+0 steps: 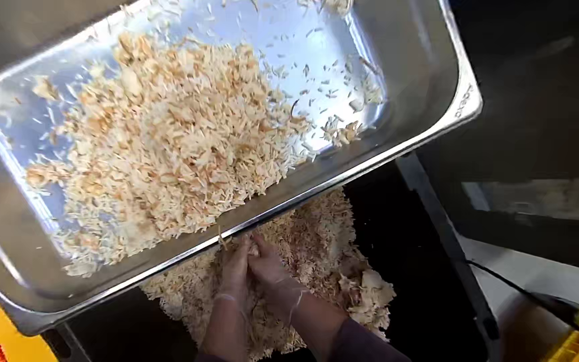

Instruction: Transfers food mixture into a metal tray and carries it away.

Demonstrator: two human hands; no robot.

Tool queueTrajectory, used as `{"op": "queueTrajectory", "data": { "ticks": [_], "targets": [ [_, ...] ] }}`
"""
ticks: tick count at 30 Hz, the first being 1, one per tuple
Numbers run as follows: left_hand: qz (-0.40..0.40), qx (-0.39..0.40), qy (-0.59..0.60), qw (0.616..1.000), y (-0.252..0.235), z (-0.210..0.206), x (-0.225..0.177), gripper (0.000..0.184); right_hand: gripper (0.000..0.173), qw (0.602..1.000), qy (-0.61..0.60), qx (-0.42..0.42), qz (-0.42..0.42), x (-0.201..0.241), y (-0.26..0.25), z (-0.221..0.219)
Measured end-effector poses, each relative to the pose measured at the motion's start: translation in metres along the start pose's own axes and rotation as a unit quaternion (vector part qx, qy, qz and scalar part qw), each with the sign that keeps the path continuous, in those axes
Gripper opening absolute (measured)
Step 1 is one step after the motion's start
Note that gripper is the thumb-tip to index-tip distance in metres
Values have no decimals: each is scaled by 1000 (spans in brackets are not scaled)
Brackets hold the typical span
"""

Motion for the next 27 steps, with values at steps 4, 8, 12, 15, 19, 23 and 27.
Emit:
{"op": "queueTrajectory", "data": {
  "ticks": [4,8,12,15,19,23,27],
  "targets": [
    [-54,-39,33,997,48,24,10,52,35,998,-49,-1,33,-1,52,-3],
    [-37,-105,-4,994,87,32,0,47,41,997,-24,-52,-58,-15,65,5],
    [-85,-20,-149,985,85,10,-27,29,60,964,240,-73,-89,12,40,43],
    [-77,47,-135,987,39,15,-38,64,59,928,348,-116,56,38,9,69],
    [-46,148,-243,957,-6,16,-18,72,61,914,400,-66,-2,51,-42,70],
    [-43,97,-213,971,-10,-1,-11,58,68,955,292,-54,-13,34,-32,59],
    [-33,20,-88,995,18,1,22,56,94,984,111,40,-134,-33,1,33]
  ]
}}
Point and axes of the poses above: each hand's wrist, its own y-axis away from the middle knuckle, its own z-axis out of the back of the hand, x = y × z, the point moved 6 cm from there along -y, towards the middle knuckle, and after that the axes turned 12 degrees about -z, right-handed, at the moved point
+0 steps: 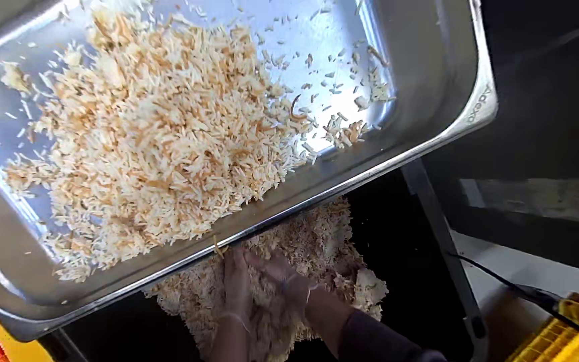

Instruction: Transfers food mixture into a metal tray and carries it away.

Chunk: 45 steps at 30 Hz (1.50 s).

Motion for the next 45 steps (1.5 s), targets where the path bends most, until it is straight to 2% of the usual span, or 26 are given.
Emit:
{"op": "queueTrajectory", "data": {
  "ticks": [3,6,9,10,12,14,15,17,19,22,24,27,30,32,35,37,38,42,45],
  "targets": [
    [64,-2,-41,997,46,5,11,48,68,998,-28,-13,-49,-48,26,-18],
    [105,4,-70,992,81,13,3,47,49,996,-16,-40,-77,-64,53,-21],
    [102,-51,-47,992,99,22,-17,53,50,998,9,-46,-49,-50,55,-23],
    [85,-63,-42,993,97,22,-27,48,50,999,12,-49,-17,-33,57,-17],
    [42,-36,-63,996,82,23,-45,40,48,995,42,-68,62,6,60,4],
    [21,-10,-121,992,44,31,-51,45,48,977,127,-120,125,48,49,32],
    [27,12,-127,991,22,36,-47,54,50,965,173,-146,129,67,36,46],
    [71,74,-126,987,-9,37,-40,63,67,952,255,-148,88,87,9,64],
    [93,124,-138,978,-23,28,-26,73,76,938,308,-143,74,86,-29,56],
    [90,72,-125,985,-35,13,0,76,77,959,240,-130,77,67,-46,41],
    [106,55,-111,987,-27,5,1,79,77,990,127,-48,38,32,-32,36],
    [105,51,-89,989,-3,4,3,73,66,994,47,96,-33,-13,-20,13],
    [132,16,24,991,25,1,23,67,57,987,-86,129,-41,-41,-4,3],
    [151,-42,79,984,46,5,24,64,54,980,-159,114,-32,-49,15,-7],
    [113,-94,136,980,86,7,-11,60,47,962,-255,97,-12,-49,68,-13],
    [35,-109,206,972,115,11,-56,35,35,944,-313,96,35,-40,114,-11],
    [-3,-109,245,963,130,15,-80,29,37,940,-322,95,53,-33,139,-8],
    [-89,-137,275,948,187,43,-180,47,55,942,-309,75,109,14,246,17],
    [-166,-141,274,937,196,62,-260,43,65,927,-308,85,198,71,306,40]
  ]
}}
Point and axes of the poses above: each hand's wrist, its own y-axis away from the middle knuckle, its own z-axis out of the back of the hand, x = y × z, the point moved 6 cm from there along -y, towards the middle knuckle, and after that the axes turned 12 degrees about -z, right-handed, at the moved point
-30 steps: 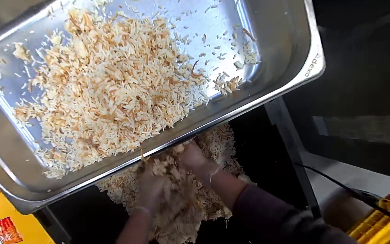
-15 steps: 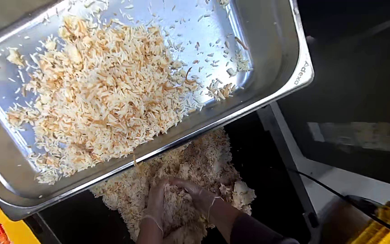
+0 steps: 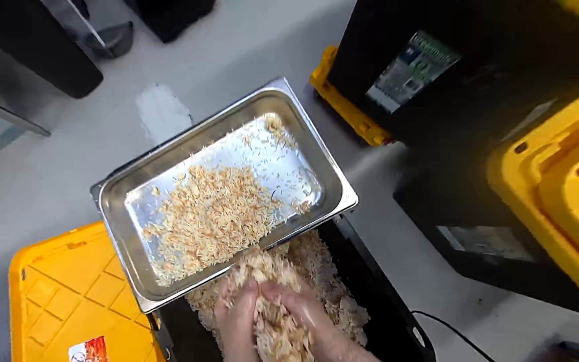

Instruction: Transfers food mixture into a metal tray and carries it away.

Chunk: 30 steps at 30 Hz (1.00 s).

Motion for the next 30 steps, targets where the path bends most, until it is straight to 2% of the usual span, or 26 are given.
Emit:
{"op": "queueTrajectory", "data": {
  "ticks": [4,8,10,12,14,16,17,18,20,22,25,27,30],
  "targets": [
    [-49,-36,-54,997,-61,-32,-52,34,59,998,11,-18,66,70,-17,-20],
    [-74,-20,-88,993,-115,-39,-65,63,82,994,8,-16,110,127,-64,-27],
    [-88,15,-88,992,-111,-23,-67,68,86,993,8,32,118,140,-66,-13],
    [-99,32,-116,988,-83,6,-60,69,76,989,39,21,142,134,-45,16],
    [-100,37,-163,981,-49,43,-29,62,50,979,80,-60,179,96,-30,53],
    [-67,80,-217,971,-22,73,28,49,28,964,153,-152,154,28,-45,90],
    [-21,116,-250,961,-15,83,65,44,28,961,198,-172,89,-10,-65,104],
    [39,152,-288,945,-14,92,108,42,38,956,240,-167,3,-47,-91,114],
    [189,177,-332,907,-26,111,192,56,61,952,251,-113,-135,-112,-144,117],
    [248,162,-328,897,-38,122,253,64,71,959,212,-81,-171,-164,-187,107],
    [232,158,-258,925,-34,101,280,58,72,965,195,-75,-158,-213,-221,88],
    [222,138,-213,941,-21,104,270,59,80,975,131,-72,-167,-225,-202,78],
    [195,107,-164,961,-5,95,241,61,80,976,36,-100,-191,-217,-152,60]
  ]
}}
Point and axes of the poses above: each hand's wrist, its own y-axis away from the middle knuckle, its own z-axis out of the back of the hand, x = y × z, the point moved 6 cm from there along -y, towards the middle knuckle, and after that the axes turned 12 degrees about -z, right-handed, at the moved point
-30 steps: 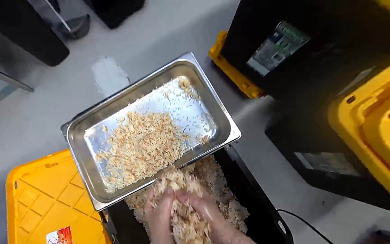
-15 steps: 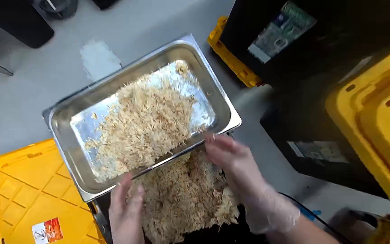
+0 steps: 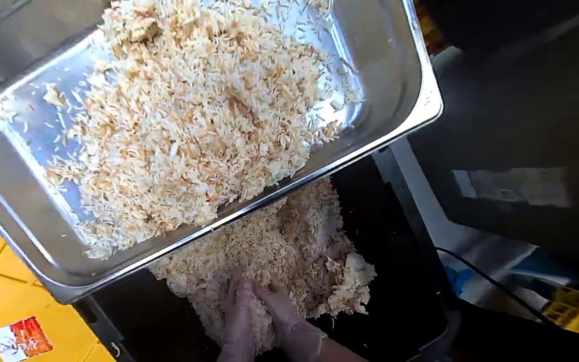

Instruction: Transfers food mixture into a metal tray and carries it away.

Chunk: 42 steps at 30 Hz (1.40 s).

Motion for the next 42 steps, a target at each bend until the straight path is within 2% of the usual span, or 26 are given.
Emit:
{"op": "queueTrajectory", "data": {
  "ticks": [2,5,7,10,12,14,16,18,19,20,22,24,25,26,27,28,30,31,33,35,37,40,42],
  "targets": [
    [14,-37,26,999,18,6,-12,61,73,999,-19,-4,35,2,22,-8],
    [14,-83,-3,996,28,13,-37,71,62,996,-28,-4,87,11,40,-16],
    [12,-106,-13,994,28,17,-44,67,51,993,-12,-28,116,16,46,-19],
    [15,-137,-33,990,26,15,-52,61,52,994,-15,-45,101,16,41,-16],
    [-10,-161,-61,985,23,14,-53,56,53,994,13,-70,78,17,30,-12],
    [-62,-147,-130,979,19,17,-49,49,56,992,55,-101,45,15,17,-9],
    [-103,-94,-279,950,13,22,-47,49,59,992,59,-113,9,11,11,-7],
    [-57,-26,-431,900,4,36,-42,56,57,995,18,-94,-26,17,15,-10],
    [-26,-18,-464,885,-3,48,-36,58,52,996,13,-83,-9,33,13,-10],
    [3,-23,-462,887,-6,62,-30,60,50,997,33,-70,23,48,6,-6],
    [-4,-17,-421,907,-7,80,-19,76,73,980,173,-48,85,79,-24,12],
    [-82,60,-406,908,6,70,-7,101,97,925,350,-57,137,99,-51,15],
    [-115,108,-434,887,15,56,8,106,105,893,424,-54,143,94,-61,7],
    [-114,156,-485,853,19,40,23,107,109,856,494,-44,144,81,-71,-5],
    [-85,201,-547,808,18,27,38,102,107,824,548,-31,137,63,-76,-16],
    [-48,228,-597,768,12,19,50,89,102,809,574,-21,125,46,-76,-23],
    [-4,256,-653,713,-1,7,60,56,84,816,568,-15,102,23,-71,-20],
    [8,284,-667,689,-3,3,63,48,73,831,549,-16,87,12,-68,-13],
    [5,325,-677,661,-9,1,68,44,54,841,538,-28,49,5,-61,-6],
    [8,327,-675,662,-8,6,72,52,52,827,562,-30,13,-4,-59,3],
    [41,291,-666,686,-5,18,62,51,55,821,570,-43,-6,-3,-55,23],
    [111,141,-626,759,-5,50,28,50,55,842,533,-83,24,45,-38,50],
    [93,79,-595,794,-13,56,-4,50,57,859,494,-93,100,97,-34,51]
  ]
}}
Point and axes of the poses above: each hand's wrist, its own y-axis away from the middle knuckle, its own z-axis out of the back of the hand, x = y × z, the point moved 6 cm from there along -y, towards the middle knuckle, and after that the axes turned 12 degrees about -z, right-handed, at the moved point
